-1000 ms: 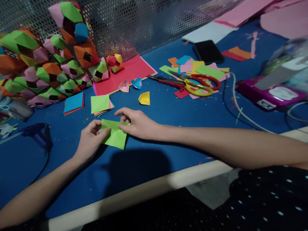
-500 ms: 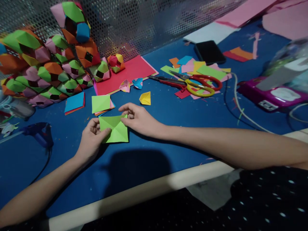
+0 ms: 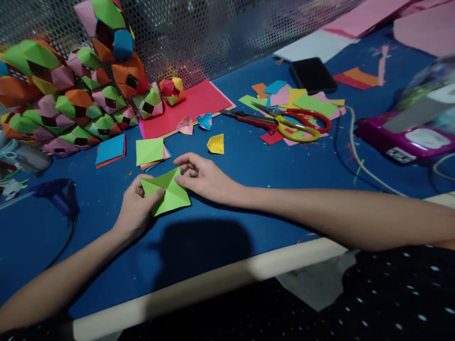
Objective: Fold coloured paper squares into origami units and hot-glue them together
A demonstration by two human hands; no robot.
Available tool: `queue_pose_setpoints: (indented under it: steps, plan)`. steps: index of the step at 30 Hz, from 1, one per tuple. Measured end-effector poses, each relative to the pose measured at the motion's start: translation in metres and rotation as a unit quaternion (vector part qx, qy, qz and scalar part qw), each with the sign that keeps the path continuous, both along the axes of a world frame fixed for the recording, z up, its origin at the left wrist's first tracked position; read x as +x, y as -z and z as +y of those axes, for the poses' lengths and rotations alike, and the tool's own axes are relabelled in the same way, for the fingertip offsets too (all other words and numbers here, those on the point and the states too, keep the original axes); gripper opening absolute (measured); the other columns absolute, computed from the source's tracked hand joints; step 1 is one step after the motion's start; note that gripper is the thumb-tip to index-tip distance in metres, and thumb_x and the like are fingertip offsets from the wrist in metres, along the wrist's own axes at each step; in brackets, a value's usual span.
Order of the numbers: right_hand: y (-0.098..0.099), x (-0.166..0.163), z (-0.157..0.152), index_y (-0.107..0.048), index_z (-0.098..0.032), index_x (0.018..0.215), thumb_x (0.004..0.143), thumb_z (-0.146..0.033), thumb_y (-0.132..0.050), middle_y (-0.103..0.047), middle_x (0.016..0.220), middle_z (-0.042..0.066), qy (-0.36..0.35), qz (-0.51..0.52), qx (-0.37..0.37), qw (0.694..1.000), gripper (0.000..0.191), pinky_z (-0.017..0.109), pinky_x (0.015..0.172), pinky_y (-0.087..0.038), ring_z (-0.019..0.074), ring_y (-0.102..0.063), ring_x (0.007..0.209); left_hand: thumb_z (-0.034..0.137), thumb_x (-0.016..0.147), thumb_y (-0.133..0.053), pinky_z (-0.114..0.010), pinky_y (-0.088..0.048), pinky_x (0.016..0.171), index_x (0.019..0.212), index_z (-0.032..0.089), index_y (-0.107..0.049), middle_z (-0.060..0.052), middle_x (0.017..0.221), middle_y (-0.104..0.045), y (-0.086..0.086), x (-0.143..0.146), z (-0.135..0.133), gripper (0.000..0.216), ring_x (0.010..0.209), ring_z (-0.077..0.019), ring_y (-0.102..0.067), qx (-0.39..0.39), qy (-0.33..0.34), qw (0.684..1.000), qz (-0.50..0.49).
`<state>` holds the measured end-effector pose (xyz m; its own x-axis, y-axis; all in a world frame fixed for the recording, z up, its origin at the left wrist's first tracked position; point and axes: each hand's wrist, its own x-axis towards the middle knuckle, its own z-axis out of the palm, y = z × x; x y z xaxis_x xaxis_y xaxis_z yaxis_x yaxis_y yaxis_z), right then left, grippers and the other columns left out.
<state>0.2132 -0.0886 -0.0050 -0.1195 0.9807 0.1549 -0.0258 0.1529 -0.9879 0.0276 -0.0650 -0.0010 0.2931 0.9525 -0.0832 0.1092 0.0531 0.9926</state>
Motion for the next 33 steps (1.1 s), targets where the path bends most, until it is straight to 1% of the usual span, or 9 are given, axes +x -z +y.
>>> queue_pose_setpoints:
  steps: [2,4,13,20,22,25,28,31,33]
  plan:
    - [0.0007,-0.0013,0.0003,-0.048,-0.015,0.101,0.075,-0.018,-0.059,-0.051,0.08,-0.001,-0.014,0.013,-0.014,1.0,0.028,0.022,0.058,-0.043,0.0074,-0.049,0.064,0.02,0.067,-0.066,-0.02,-0.042,0.056,0.087,0.018,-0.049,0.004,0.07,-0.054,0.0014,0.0001,0.0011,0.027,0.06,-0.0093,-0.052,-0.008,-0.012,1.0,-0.017]
    - [0.0021,-0.0032,0.0008,-0.048,-0.015,0.099,0.074,-0.018,-0.059,-0.051,0.078,-0.002,-0.019,0.024,-0.023,0.999,0.028,0.022,0.057,-0.042,0.0075,-0.049,0.064,0.02,0.068,-0.065,-0.021,-0.043,0.058,0.088,0.018,-0.049,0.003,0.073,-0.055,0.0025,0.0002,0.0014,0.025,0.062,-0.0098,-0.053,-0.015,-0.01,0.999,-0.026]
    - [0.005,-0.0079,-0.0002,-0.05,-0.015,0.096,0.072,-0.017,-0.058,-0.052,0.076,-0.002,0.009,0.025,-0.007,1.0,0.026,0.021,0.055,-0.04,0.0068,-0.046,0.062,0.014,0.07,-0.059,-0.018,-0.039,0.054,0.092,0.021,-0.048,0.005,0.072,-0.05,0.0047,0.0023,-0.0016,0.025,0.058,-0.0077,-0.048,-0.032,0.012,0.999,-0.035]
    - [0.0041,-0.0074,-0.0002,-0.051,-0.016,0.096,0.073,-0.017,-0.057,-0.05,0.077,-0.002,0.014,0.003,0.006,1.0,0.024,0.022,0.055,-0.04,0.0072,-0.045,0.062,0.015,0.071,-0.058,-0.017,-0.036,0.052,0.089,0.021,-0.051,0.006,0.07,-0.049,0.0025,0.002,-0.0024,0.02,0.054,-0.0064,-0.044,-0.013,0.022,1.0,0.005]
    - [0.0052,-0.0077,0.0,-0.05,-0.016,0.097,0.073,-0.019,-0.058,-0.051,0.078,-0.002,0.005,0.006,0.002,1.0,0.025,0.022,0.056,-0.041,0.0076,-0.046,0.063,0.016,0.071,-0.059,-0.018,-0.037,0.053,0.09,0.021,-0.05,0.005,0.07,-0.05,0.0034,0.002,-0.0015,0.021,0.056,-0.0069,-0.046,-0.011,0.015,1.0,-0.003]
    - [0.0078,-0.0081,0.0006,-0.047,-0.017,0.098,0.072,-0.022,-0.061,-0.05,0.075,-0.003,-0.015,0.009,-0.014,1.0,0.03,0.023,0.056,-0.041,0.0086,-0.047,0.063,0.017,0.069,-0.062,-0.021,-0.043,0.06,0.09,0.019,-0.049,0.003,0.075,-0.054,0.0048,0.0026,0.001,0.025,0.064,-0.0096,-0.052,-0.002,-0.018,0.999,-0.044]
    - [0.0083,-0.0062,0.0023,-0.047,-0.016,0.1,0.072,-0.019,-0.058,-0.05,0.074,-0.002,-0.012,-0.019,-0.013,1.0,0.03,0.023,0.056,-0.041,0.0095,-0.048,0.063,0.019,0.068,-0.066,-0.025,-0.045,0.067,0.089,0.019,-0.048,0.002,0.079,-0.057,0.0032,0.0026,0.0032,0.027,0.068,-0.0112,-0.055,-0.013,-0.034,0.996,-0.086]
    - [0.0057,-0.0019,0.0041,-0.049,-0.015,0.103,0.073,-0.014,-0.053,-0.054,0.078,0.0,0.01,-0.07,0.023,0.997,0.03,0.024,0.058,-0.041,0.0109,-0.049,0.066,0.025,0.071,-0.065,-0.022,-0.044,0.063,0.086,0.019,-0.051,0.002,0.076,-0.056,-0.0014,0.0014,0.0037,0.022,0.064,-0.0097,-0.054,-0.031,-0.02,0.994,-0.106]
    - [0.0031,0.001,0.0045,-0.051,-0.015,0.105,0.073,-0.012,-0.05,-0.057,0.082,0.002,0.015,-0.125,0.055,0.991,0.033,0.025,0.061,-0.042,0.0125,-0.052,0.07,0.031,0.075,-0.062,-0.02,-0.042,0.059,0.086,0.019,-0.053,0.002,0.075,-0.056,-0.0042,0.0009,0.0029,0.019,0.063,-0.0093,-0.053,-0.036,-0.007,0.994,-0.104]
